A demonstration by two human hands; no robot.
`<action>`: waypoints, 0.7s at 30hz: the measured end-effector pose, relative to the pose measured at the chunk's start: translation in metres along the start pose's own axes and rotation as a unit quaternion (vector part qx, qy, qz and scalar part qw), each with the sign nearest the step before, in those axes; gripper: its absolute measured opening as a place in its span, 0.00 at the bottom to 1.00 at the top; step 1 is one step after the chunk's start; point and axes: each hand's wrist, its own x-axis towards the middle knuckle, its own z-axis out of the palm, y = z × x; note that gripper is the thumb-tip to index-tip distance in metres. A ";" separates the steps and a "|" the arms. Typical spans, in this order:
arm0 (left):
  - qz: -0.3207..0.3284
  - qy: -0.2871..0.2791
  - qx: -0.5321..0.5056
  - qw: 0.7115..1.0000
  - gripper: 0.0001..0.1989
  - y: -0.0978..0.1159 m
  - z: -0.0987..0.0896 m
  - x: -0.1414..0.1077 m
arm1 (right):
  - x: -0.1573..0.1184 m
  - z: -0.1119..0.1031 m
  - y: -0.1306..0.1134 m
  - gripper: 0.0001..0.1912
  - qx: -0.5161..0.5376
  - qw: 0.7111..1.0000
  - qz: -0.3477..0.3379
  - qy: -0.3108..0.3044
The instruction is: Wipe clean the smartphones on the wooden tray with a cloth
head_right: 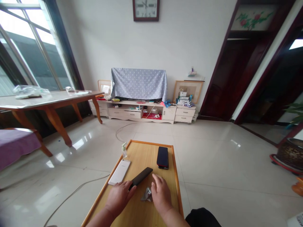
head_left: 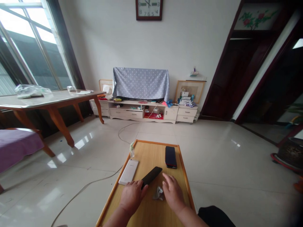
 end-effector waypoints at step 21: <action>-0.075 0.181 -0.256 0.947 0.29 -0.031 0.031 0.024 | 0.046 -0.040 -0.001 0.11 0.084 0.992 -0.039 -0.086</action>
